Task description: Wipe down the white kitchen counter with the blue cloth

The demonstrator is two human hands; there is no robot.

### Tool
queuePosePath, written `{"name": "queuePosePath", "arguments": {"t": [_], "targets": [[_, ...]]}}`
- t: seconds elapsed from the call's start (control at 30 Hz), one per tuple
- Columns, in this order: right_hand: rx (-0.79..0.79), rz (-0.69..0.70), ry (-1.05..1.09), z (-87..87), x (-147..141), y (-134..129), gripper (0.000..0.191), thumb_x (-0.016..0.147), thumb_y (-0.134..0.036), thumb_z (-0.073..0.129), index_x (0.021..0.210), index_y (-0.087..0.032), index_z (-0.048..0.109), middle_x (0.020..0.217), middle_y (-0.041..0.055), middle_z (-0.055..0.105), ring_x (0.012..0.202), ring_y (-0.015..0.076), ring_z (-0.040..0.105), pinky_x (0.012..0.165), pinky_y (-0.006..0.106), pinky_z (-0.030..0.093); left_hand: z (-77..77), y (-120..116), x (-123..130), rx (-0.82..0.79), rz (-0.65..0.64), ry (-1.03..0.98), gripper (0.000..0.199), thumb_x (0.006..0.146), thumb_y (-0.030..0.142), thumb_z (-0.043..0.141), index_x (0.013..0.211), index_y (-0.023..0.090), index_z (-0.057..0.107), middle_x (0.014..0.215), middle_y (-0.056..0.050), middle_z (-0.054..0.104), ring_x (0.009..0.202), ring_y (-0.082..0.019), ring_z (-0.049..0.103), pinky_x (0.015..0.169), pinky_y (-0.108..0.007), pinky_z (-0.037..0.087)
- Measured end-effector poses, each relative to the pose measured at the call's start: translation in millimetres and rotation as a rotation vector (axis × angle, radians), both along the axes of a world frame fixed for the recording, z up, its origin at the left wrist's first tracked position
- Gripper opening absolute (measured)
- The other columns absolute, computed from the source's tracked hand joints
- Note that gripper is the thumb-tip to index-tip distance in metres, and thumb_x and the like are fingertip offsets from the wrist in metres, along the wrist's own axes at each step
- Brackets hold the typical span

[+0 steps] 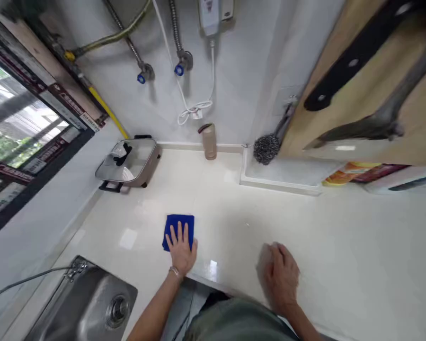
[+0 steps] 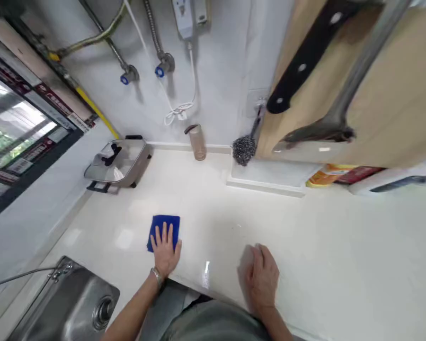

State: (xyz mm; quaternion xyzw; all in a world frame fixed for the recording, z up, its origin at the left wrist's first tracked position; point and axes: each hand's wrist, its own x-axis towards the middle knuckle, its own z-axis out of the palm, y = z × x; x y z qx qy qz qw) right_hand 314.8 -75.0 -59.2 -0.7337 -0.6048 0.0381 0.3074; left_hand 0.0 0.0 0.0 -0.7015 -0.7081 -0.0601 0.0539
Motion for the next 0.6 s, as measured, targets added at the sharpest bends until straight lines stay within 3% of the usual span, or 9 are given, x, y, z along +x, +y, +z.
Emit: {"name": "queuePosePath", "arguments": {"t": [0.17, 0.3, 0.47, 0.6], "targets": [[0.054, 0.104, 0.314, 10.4, 11, 0, 0.036, 0.093, -0.033, 0.044, 0.123, -0.022, 0.06, 0.138, 0.0151, 0.051, 0.131, 0.0329, 0.044, 0.106, 0.061, 0.041, -7.6, -40, 54, -0.008, -0.125, 0.01, 0.072, 0.092, 0.045, 0.048, 0.156, 0.021, 0.023, 0.165, -0.009, 0.019, 0.152, -0.038, 0.007, 0.12, -0.063, 0.018], [0.054, 0.233, 0.547, 25.7, 41, -8, 0.031, 0.095, -0.035, 0.041, 0.109, -0.023, 0.067, 0.127, 0.0107, 0.062, 0.121, 0.0252, 0.057, 0.102, 0.05, 0.049, -7.2, -57, 100, -0.031, -0.259, 0.034, 0.077, 0.091, 0.044, 0.051, 0.156, 0.022, 0.019, 0.166, -0.01, 0.016, 0.152, -0.039, 0.008, 0.12, -0.063, 0.017], [-0.063, 0.064, 0.82, 33.1, 90, -35, 0.035, 0.094, -0.045, 0.044, 0.099, -0.022, 0.07, 0.112, 0.009, 0.071, 0.111, 0.0245, 0.063, 0.099, 0.043, 0.051, 1.0, -69, 160, -0.076, -0.444, 0.039, 0.081, 0.088, 0.041, 0.054, 0.157, 0.021, 0.017, 0.166, -0.011, 0.012, 0.151, -0.042, 0.006, 0.119, -0.067, 0.018], [-0.099, -0.051, 0.831, 31.4, 115, -57, 0.036, 0.094, -0.047, 0.045, 0.106, -0.021, 0.067, 0.11, 0.0091, 0.071, 0.106, 0.0238, 0.065, 0.097, 0.042, 0.052, 8.5, -74, 211, -0.147, -0.602, -0.016, 0.084, 0.088, 0.046, 0.053, 0.158, 0.02, 0.013, 0.167, -0.012, 0.008, 0.151, -0.044, 0.003, 0.117, -0.069, 0.017]]}}
